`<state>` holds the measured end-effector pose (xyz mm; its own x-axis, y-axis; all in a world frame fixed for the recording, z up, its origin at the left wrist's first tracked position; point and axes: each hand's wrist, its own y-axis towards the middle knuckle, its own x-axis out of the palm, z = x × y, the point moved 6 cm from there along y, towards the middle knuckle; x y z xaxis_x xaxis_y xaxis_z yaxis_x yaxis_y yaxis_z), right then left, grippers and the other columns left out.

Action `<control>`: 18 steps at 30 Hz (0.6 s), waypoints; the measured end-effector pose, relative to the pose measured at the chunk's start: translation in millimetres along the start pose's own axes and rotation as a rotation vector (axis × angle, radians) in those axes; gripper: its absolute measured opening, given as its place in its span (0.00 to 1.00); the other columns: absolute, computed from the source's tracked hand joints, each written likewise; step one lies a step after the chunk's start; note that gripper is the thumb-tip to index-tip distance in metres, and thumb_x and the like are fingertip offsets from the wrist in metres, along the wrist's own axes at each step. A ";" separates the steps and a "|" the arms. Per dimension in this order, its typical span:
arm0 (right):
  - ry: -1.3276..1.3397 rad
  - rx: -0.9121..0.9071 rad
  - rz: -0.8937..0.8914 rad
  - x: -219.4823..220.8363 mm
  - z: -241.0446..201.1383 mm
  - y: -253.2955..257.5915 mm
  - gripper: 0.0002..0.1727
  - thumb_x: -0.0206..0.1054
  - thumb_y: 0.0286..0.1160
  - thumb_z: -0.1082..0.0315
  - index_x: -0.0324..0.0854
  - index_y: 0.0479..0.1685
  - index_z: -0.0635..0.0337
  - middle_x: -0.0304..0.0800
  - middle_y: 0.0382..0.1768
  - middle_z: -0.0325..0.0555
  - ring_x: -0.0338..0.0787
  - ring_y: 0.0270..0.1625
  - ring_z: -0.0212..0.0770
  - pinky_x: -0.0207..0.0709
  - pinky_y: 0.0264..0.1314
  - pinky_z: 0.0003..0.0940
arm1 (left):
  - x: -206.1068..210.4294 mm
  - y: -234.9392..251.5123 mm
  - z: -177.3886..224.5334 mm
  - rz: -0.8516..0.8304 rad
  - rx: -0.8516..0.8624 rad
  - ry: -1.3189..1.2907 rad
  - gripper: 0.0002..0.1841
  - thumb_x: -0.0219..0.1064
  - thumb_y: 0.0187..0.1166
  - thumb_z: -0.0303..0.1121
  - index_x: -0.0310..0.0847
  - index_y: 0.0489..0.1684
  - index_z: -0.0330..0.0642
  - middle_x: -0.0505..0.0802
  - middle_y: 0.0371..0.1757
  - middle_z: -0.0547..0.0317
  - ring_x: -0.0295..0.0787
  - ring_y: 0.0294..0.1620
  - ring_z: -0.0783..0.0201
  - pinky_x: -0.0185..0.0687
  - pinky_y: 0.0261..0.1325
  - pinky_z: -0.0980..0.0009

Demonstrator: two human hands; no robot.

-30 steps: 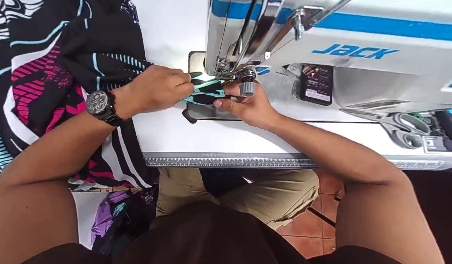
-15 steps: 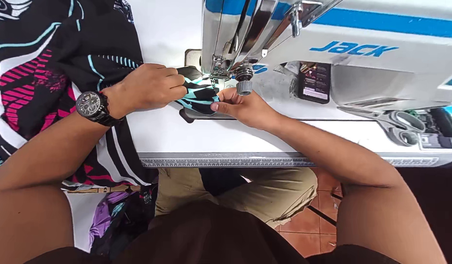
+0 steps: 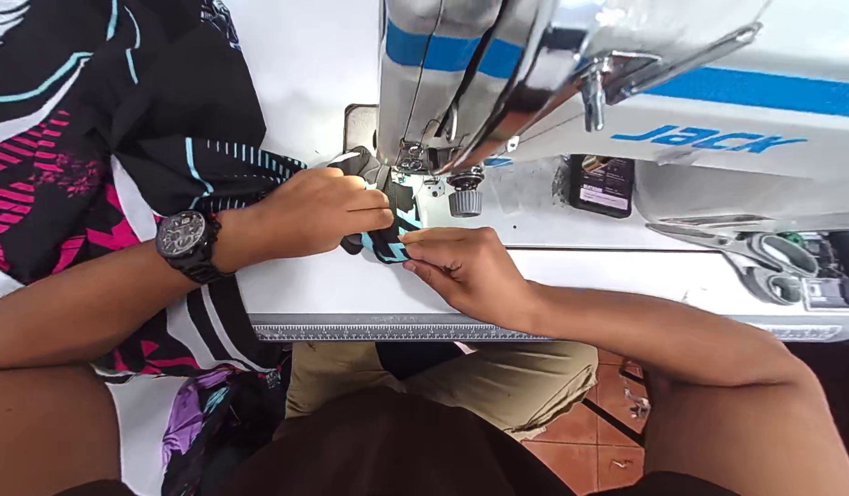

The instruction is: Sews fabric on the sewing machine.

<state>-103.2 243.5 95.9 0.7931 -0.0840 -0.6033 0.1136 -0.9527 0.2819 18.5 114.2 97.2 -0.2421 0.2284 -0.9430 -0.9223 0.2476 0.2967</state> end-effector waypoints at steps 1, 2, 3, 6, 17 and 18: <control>0.025 0.010 -0.012 -1.5 2.6 -1.3 0.12 0.63 0.83 0.69 0.93 0.45 0.65 0.97 0.51 0.52 0.95 0.61 0.38 0.85 0.66 0.30 | 0.8 -1.8 -0.7 -0.009 -0.008 0.007 0.22 0.56 0.74 0.18 0.88 0.62 0.45 0.95 0.57 0.52 0.91 0.46 0.51 0.80 0.39 0.57; 0.054 0.017 -0.026 -2.2 5.3 -1.5 0.12 0.63 0.83 0.69 0.93 0.45 0.65 0.97 0.52 0.52 0.94 0.62 0.38 0.85 0.68 0.30 | 1.7 -3.9 -1.5 -0.025 -0.019 0.021 0.25 0.56 0.74 0.17 0.86 0.67 0.46 0.94 0.59 0.53 0.91 0.46 0.51 0.79 0.38 0.58; 0.083 0.019 -0.039 -2.0 7.9 -0.9 0.12 0.63 0.83 0.70 0.93 0.46 0.65 0.97 0.53 0.52 0.94 0.62 0.37 0.84 0.69 0.30 | 2.6 -5.9 -2.7 -0.041 -0.027 0.036 0.25 0.56 0.75 0.17 0.85 0.69 0.48 0.93 0.61 0.54 0.89 0.45 0.52 0.77 0.38 0.58; 0.112 0.000 -0.070 -1.5 14.6 5.3 0.12 0.63 0.83 0.70 0.94 0.45 0.64 0.97 0.53 0.50 0.94 0.61 0.35 0.84 0.68 0.29 | 2.3 -7.3 -10.3 -0.042 -0.041 0.087 0.24 0.56 0.76 0.18 0.88 0.64 0.51 0.93 0.63 0.57 0.86 0.42 0.53 0.72 0.35 0.59; -0.252 -0.225 -0.094 -7.7 36.0 30.2 0.15 0.59 0.75 0.73 0.94 0.43 0.60 0.97 0.53 0.50 0.94 0.59 0.47 0.86 0.58 0.44 | -21.3 -11.3 -12.9 0.233 0.048 0.248 0.14 0.58 0.82 0.24 0.87 0.58 0.37 0.93 0.58 0.45 0.85 0.38 0.51 0.73 0.36 0.58; -0.214 -0.158 -0.073 -8.8 36.9 31.3 0.14 0.59 0.74 0.73 0.93 0.43 0.62 0.96 0.53 0.51 0.93 0.59 0.46 0.85 0.60 0.43 | -23.6 -11.8 -11.8 0.252 0.017 0.265 0.11 0.59 0.81 0.26 0.86 0.51 0.36 0.93 0.53 0.43 0.88 0.39 0.49 0.76 0.38 0.57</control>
<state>-128.8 203.7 82.5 0.6368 -0.0925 -0.7654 0.2708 -0.9027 0.3344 31.6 94.8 114.2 -0.5326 0.0332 -0.8457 -0.8192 0.2311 0.5249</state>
